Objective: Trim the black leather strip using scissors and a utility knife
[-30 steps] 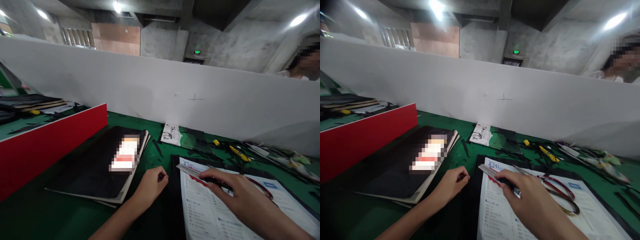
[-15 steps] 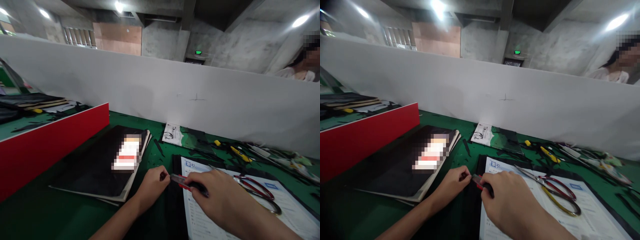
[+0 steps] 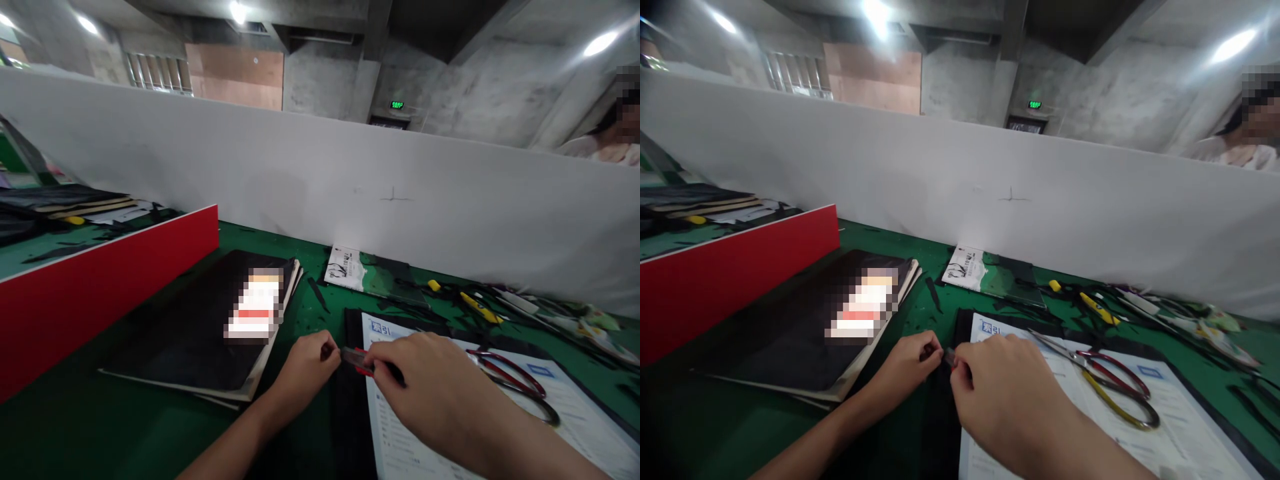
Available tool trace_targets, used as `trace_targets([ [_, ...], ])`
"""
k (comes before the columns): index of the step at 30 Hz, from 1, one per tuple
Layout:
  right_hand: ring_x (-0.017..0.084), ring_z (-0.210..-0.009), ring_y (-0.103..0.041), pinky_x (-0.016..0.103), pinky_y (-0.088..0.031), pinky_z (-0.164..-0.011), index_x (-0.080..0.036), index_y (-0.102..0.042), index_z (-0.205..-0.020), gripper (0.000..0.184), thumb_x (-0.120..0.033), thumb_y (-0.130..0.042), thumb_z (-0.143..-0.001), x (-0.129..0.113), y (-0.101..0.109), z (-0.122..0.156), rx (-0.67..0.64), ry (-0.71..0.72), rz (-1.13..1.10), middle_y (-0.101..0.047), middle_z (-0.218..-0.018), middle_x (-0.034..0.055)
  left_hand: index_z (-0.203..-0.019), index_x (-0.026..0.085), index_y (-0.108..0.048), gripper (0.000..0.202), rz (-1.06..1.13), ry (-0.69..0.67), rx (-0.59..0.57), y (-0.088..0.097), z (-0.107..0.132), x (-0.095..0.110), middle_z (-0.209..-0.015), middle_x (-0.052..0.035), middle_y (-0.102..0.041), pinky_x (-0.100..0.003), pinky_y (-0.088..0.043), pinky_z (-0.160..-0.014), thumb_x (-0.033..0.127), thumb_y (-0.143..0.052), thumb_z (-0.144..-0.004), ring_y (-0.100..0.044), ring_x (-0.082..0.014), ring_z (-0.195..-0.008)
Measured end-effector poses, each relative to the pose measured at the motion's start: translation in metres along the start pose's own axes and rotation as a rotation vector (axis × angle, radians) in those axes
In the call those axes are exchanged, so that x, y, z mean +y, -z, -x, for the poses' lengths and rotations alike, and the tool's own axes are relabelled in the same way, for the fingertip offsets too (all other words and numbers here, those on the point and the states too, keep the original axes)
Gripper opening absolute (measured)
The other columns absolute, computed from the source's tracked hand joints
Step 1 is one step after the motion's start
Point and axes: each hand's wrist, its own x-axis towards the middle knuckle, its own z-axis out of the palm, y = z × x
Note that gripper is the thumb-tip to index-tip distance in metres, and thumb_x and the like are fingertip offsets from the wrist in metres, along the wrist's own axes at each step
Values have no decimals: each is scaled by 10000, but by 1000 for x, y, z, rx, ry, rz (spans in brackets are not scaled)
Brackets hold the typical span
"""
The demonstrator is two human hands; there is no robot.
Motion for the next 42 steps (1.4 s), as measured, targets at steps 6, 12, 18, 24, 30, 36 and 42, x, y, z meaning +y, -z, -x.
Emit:
trace_targets([
  [6, 181, -578, -586, 325, -162, -509, -245, -585, -617, 303, -216, -375, -834, -3, 2, -4, 11, 23, 23, -660, -633, 2, -666, 187, -548, 103, -19, -11, 4, 0, -1, 1, -606, 29, -547, -221, -323, -538, 198, -494, -753, -512, -126, -586],
  [12, 184, -578, -594, 316, -196, -505, -247, -606, -612, 307, -235, -393, -833, -8, 4, -4, -18, 17, 35, -670, -641, 3, -664, 187, -547, 109, -30, -14, 10, -1, -2, -2, -620, 24, -557, -223, -328, -544, 204, -494, -757, -517, -129, -596],
  [18, 223, -634, -622, 326, -260, -525, -260, -652, -674, 301, -239, -398, -832, -10, 3, -2, -29, 14, 46, -689, -680, 18, -655, 187, -537, 111, -38, -12, 19, -2, -2, -3, -609, 26, -546, -227, -319, -538, 212, -496, -756, -513, -129, -590],
  [24, 227, -634, -628, 329, -274, -525, -256, -649, -663, 302, -234, -398, -830, -12, 4, -3, -25, 35, 59, -692, -683, 17, -654, 190, -537, 108, -39, -23, 24, -2, -1, -2, -613, 29, -547, -225, -319, -550, 201, -494, -752, -516, -127, -603],
  [30, 231, -648, -633, 329, -290, -529, -267, -669, -696, 313, -239, -393, -841, -11, 1, -3, -18, 31, 52, -699, -702, 17, -654, 189, -540, 111, -35, -17, 22, -3, -2, -3, -613, 29, -550, -220, -322, -542, 201, -493, -754, -515, -125, -597],
  [36, 240, -654, -635, 335, -315, -536, -267, -668, -706, 321, -237, -382, -849, -10, 0, 0, -31, 20, 50, -701, -706, 19, -661, 188, -550, 113, -34, -14, 22, -3, -2, -3, -623, 25, -562, -225, -320, -546, 198, -490, -756, -524, -128, -606],
  [42, 247, -667, -639, 341, -326, -539, -257, -670, -704, 326, -230, -379, -849, -13, -1, -2, -25, 30, 66, -706, -726, 27, -667, 184, -555, 113, -28, -26, 20, -2, -2, -3, -636, 24, -570, -220, -340, -565, 200, -496, -762, -531, -124, -620],
])
